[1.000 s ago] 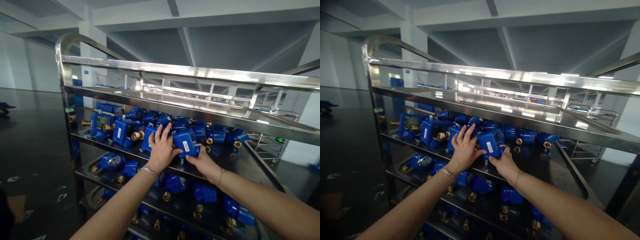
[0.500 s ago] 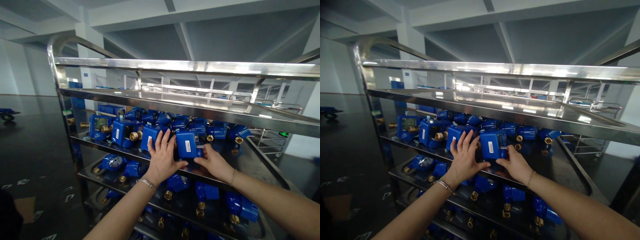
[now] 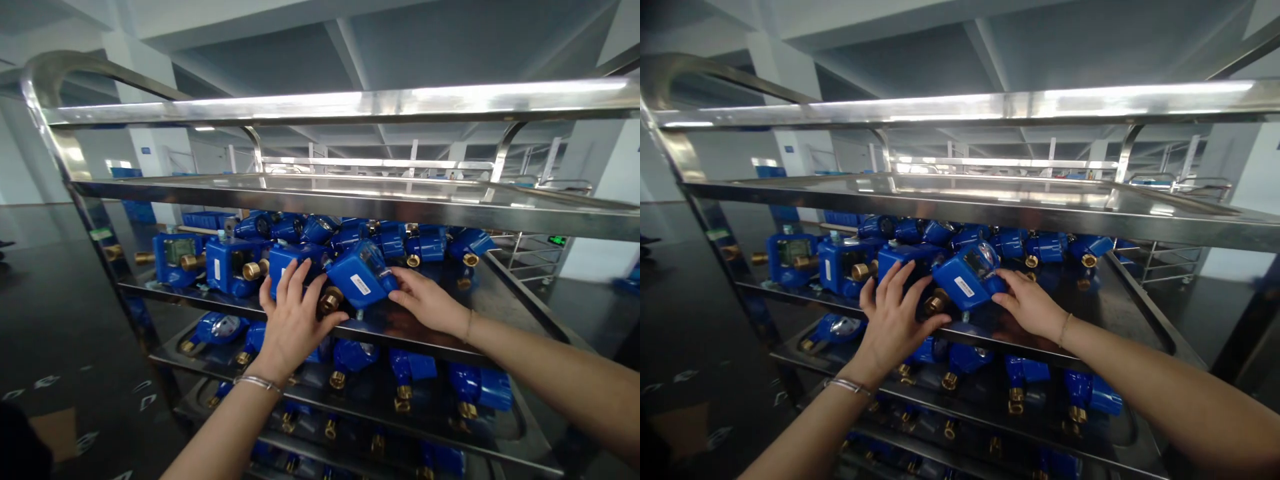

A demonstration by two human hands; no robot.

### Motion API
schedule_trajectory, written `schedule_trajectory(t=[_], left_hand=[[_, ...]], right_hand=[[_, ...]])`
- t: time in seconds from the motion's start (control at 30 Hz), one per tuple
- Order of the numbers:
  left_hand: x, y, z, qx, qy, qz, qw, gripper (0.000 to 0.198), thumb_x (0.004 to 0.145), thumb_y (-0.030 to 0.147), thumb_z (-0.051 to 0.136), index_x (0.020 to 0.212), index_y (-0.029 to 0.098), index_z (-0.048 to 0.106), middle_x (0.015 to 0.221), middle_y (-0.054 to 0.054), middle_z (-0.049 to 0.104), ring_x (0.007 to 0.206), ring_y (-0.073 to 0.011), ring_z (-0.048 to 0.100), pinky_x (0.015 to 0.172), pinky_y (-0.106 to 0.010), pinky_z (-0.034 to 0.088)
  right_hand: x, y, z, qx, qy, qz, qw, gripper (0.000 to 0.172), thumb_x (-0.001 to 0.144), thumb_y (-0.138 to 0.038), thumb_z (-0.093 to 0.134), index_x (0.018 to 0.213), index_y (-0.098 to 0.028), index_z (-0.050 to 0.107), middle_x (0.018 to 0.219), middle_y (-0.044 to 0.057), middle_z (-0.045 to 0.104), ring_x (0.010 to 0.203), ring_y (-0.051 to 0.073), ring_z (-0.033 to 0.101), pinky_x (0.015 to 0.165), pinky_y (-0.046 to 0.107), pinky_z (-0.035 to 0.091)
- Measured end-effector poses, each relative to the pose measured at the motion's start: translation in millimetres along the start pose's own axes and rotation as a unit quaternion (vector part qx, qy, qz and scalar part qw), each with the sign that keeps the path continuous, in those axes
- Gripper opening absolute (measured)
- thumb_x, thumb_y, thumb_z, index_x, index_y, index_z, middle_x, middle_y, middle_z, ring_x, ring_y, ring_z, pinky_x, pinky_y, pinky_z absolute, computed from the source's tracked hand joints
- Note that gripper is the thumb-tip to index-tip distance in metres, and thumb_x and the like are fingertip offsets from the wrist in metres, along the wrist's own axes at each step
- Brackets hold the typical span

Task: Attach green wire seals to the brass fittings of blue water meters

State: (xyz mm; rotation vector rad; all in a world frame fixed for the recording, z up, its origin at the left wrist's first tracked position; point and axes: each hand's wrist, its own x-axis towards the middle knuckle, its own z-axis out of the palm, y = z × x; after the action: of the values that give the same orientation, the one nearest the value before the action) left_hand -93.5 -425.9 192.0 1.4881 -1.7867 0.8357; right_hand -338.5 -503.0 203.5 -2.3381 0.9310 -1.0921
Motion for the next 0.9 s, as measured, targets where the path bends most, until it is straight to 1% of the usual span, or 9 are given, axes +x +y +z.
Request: schedule_trajectory(t=[0.13,0.23,0.33,0.47,0.57,0.63,0.73,0.83,0.9], left_hand=[[-7,-9,13.8,-0.027,0.021,-0.084,0.996,0.068,0.084,0.052,0.05,0.138,0.014,0.031,0.15,-0.018,0.013,0.138,-0.034,0.008,0.108,-0.057,0.014],[-9,-11,24.5,-0.055,-0.004,-0.128,0.99,0.072,0.087,0.053,0.045,0.143,0.019,0.019,0.152,-0.016,0.008,0.139,-0.0332,0.007,0.106,-0.06,0.018],[-10,-11,30.8,-0.084,-0.022,-0.146,0.985,0.078,0.086,0.054,0.046,0.145,0.023,0.006,0.153,-0.014,0.004,0.139,-0.0325,0.005,0.105,-0.063,0.019],[-13,-15,31.4,-0.109,-0.032,-0.145,0.983,0.078,0.087,0.051,0.046,0.145,0.025,0.002,0.153,-0.012,-0.002,0.139,-0.032,-0.001,0.106,-0.064,0.014],[-17,-23,27.6,-0.13,-0.039,-0.136,0.981,0.08,0.088,0.046,0.046,0.144,0.025,-0.006,0.153,-0.012,0.006,0.139,-0.0293,0.004,0.107,-0.062,0.016],[-17,-27,24.6,-0.131,-0.037,-0.144,0.98,0.082,0.086,0.045,0.05,0.144,0.027,-0.006,0.152,-0.012,0.012,0.139,-0.0306,0.009,0.105,-0.065,0.017],[-14,-28,20.9,-0.132,-0.032,-0.156,0.979,0.087,0.08,0.044,0.059,0.144,0.029,0.001,0.152,-0.011,0.012,0.139,-0.0334,0.009,0.101,-0.07,0.018],[-13,-27,18.0,-0.138,-0.037,-0.146,0.979,0.089,0.077,0.045,0.064,0.144,0.028,0.007,0.152,-0.011,0.009,0.139,-0.0324,0.008,0.104,-0.064,0.023],[-14,-29,17.2,-0.14,-0.04,-0.137,0.98,0.087,0.079,0.047,0.061,0.144,0.026,0.007,0.153,-0.01,0.009,0.139,-0.0308,0.007,0.105,-0.06,0.024]], right_hand=[[0,-7,8,0.001,-0.025,0.0,1.0,0.059,0.085,-0.034,0.055,0.139,-0.024,0.032,0.119,0.01,0.05,0.087,0.016,0.06,0.085,0.037,0.049],[4,-14,15,-0.027,-0.017,0.004,0.999,0.057,0.086,-0.035,0.053,0.138,-0.024,0.033,0.12,0.011,0.046,0.099,0.02,0.056,0.094,0.041,0.044],[6,-15,16,-0.057,-0.015,0.006,0.998,0.053,0.087,-0.035,0.051,0.137,-0.023,0.037,0.117,0.011,0.048,0.109,0.023,0.051,0.101,0.043,0.037],[3,-9,16,-0.081,-0.016,0.007,0.997,0.055,0.088,-0.034,0.048,0.139,-0.022,0.032,0.121,0.011,0.048,0.105,0.022,0.054,0.098,0.04,0.04],[2,-7,17,-0.098,-0.002,0.008,0.995,0.049,0.089,-0.032,0.046,0.135,-0.019,0.037,0.121,0.012,0.05,0.109,0.023,0.051,0.1,0.041,0.038],[3,-8,17,-0.107,0.006,0.01,0.994,0.046,0.089,-0.03,0.046,0.133,-0.017,0.041,0.121,0.013,0.05,0.111,0.024,0.049,0.1,0.042,0.037],[7,-11,15,-0.113,0.008,0.014,0.993,0.046,0.088,-0.028,0.046,0.132,-0.015,0.042,0.121,0.014,0.05,0.112,0.024,0.049,0.1,0.041,0.037],[10,-13,12,-0.112,0.005,0.017,0.994,0.046,0.087,-0.026,0.047,0.132,-0.017,0.042,0.12,0.013,0.05,0.112,0.024,0.049,0.099,0.041,0.038],[9,-15,12,-0.106,0.003,0.02,0.994,0.046,0.087,-0.028,0.049,0.131,-0.019,0.043,0.117,0.011,0.051,0.109,0.023,0.051,0.098,0.041,0.04]])
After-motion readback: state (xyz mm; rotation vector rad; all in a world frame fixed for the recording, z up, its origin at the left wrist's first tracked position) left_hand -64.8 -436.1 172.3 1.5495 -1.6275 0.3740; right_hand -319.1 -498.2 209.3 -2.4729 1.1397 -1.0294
